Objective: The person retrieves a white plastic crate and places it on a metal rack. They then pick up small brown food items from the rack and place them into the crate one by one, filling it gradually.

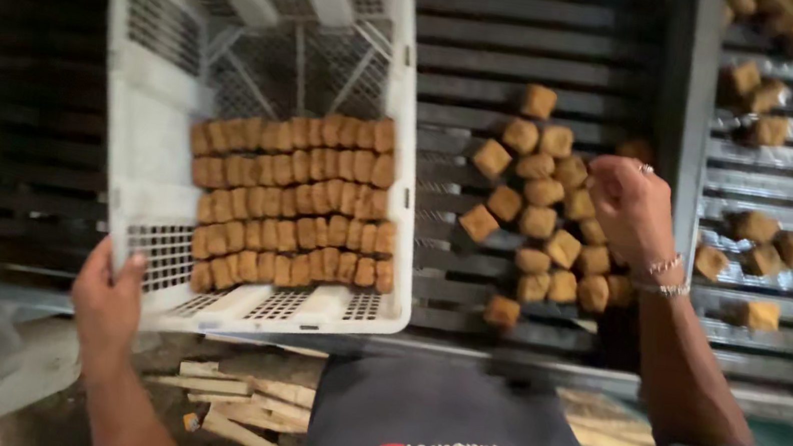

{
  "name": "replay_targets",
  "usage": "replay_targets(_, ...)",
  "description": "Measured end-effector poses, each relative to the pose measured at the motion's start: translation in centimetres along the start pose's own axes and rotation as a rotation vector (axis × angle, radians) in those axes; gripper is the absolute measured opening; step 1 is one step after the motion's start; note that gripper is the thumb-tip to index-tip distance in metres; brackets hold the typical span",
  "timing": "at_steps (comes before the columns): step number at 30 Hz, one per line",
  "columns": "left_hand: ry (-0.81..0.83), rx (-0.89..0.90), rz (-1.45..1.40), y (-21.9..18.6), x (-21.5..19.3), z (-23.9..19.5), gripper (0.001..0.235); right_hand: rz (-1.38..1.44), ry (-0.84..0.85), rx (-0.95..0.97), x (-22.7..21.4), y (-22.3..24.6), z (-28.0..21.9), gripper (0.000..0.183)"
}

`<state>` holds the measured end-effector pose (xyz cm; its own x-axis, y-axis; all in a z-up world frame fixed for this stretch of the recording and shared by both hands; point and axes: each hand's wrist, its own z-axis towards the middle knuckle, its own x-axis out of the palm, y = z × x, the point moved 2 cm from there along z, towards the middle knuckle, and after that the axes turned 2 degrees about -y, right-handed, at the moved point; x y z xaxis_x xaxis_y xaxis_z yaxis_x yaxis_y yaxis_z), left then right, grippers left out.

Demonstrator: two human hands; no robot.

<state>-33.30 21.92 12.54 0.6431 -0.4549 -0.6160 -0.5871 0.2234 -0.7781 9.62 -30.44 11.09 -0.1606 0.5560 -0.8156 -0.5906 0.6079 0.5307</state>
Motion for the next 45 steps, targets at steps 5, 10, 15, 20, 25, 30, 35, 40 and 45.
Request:
replay_targets(5,-0.035,0.079,0.102,1.2,-1.3,-0.5,0.052,-0.004,0.604,0.053,2.9,3.8,-9.8,0.026)
replay_targets(10,-0.173,0.304,0.193,-0.3,-1.4,2.2,0.046,0.009,0.938,0.045,7.5,4.3,-14.5,0.031)
replay_targets(15,-0.136,0.390,0.152,-1.8,0.0,6.1,0.036,0.147,0.297,0.007,7.1,4.2,-9.7,0.026)
replay_targets(20,-0.148,0.450,0.183,-1.8,1.0,8.5,0.034,-0.005,0.096,0.068,4.1,4.6,-10.5,0.016)
replay_targets(25,-0.160,0.381,0.210,-0.4,1.6,8.3,0.034,-0.264,0.096,0.404,2.7,2.3,-14.6,0.034)
replay_targets(30,-0.170,0.392,0.197,0.5,2.1,8.6,0.036,-0.108,-0.100,0.124,4.8,2.3,-16.3,0.037)
replay_targets(35,-0.201,0.450,0.297,1.3,2.0,9.2,0.037,-0.256,0.080,0.397,4.6,1.0,-15.3,0.039)
replay_targets(40,-0.199,0.396,0.247,1.2,2.2,8.9,0.039,-0.236,-0.372,0.308,4.8,0.3,-12.0,0.052)
replay_targets(45,-0.218,0.461,0.349,-0.1,2.3,8.3,0.038,-0.284,-0.305,0.344,6.2,-0.3,-10.5,0.051)
